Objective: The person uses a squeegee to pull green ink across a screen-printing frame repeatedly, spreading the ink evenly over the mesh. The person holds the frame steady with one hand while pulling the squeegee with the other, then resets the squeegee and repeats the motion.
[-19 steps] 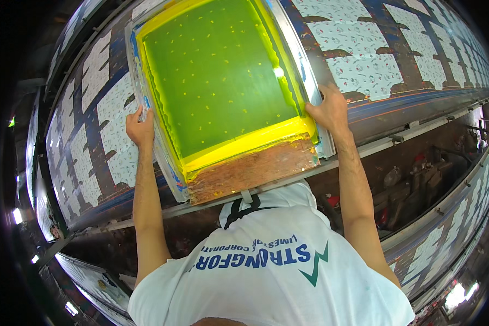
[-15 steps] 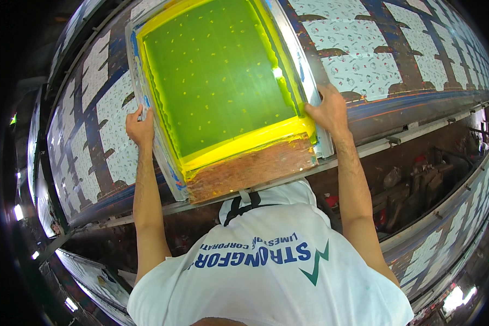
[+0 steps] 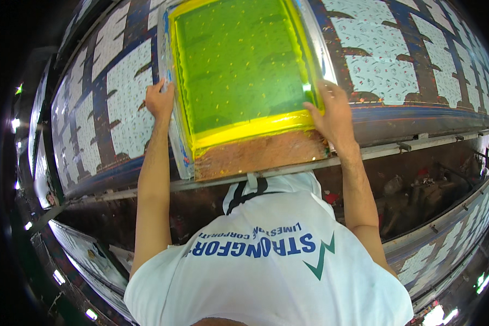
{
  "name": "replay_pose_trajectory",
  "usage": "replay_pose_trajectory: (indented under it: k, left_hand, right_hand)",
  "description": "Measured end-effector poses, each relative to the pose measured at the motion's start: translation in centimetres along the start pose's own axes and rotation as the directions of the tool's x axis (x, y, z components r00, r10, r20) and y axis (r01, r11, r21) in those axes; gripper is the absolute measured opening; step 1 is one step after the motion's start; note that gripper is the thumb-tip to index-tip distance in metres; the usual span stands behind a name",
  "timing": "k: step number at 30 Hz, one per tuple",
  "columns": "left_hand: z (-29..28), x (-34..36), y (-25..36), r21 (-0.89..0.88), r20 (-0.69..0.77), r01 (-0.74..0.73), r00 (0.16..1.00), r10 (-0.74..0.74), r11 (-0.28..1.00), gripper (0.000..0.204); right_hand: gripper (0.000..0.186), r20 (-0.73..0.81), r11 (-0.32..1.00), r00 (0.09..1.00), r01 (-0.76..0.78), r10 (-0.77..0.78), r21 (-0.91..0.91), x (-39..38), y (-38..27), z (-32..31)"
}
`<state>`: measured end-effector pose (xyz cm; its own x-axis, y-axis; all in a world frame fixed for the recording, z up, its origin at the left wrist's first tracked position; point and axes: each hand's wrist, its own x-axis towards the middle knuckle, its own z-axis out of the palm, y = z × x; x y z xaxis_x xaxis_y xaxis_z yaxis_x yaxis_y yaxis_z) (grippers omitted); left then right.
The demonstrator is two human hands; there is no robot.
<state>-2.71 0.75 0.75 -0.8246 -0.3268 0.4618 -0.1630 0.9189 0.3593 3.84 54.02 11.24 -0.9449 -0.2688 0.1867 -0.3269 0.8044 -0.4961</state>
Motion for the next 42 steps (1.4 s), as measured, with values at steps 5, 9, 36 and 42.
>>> replay_pose_trajectory:
  k: [5,9,36,42]
  left_hand:
    - [0.4,-0.6,-1.8,-0.026,0.026,0.023,0.999,-0.022,0.999,0.042]
    - [1.2,-1.1,-1.9,-0.056,0.051,0.055,0.997,-0.052,0.997,0.043]
    - [2.4,-1.3,-1.8,-0.122,0.113,0.104,0.99,-0.09,0.987,0.043]
    - [1.4,-2.1,-2.9,-0.076,0.174,0.194,0.968,-0.179,0.978,0.04]
  right_hand:
    - [0.065,0.511,0.874,0.709,0.393,-0.486,0.286,-3.5,-10.5,3.6]
    - [0.072,0.626,0.818,0.592,0.558,-0.509,0.138,-2.8,-12.4,5.2]
    - [0.041,0.236,0.922,0.943,0.294,-0.236,-0.253,-1.1,-13.6,11.6]
    - [0.042,0.244,0.924,0.948,0.268,-0.203,-0.271,6.4,-12.5,15.3]
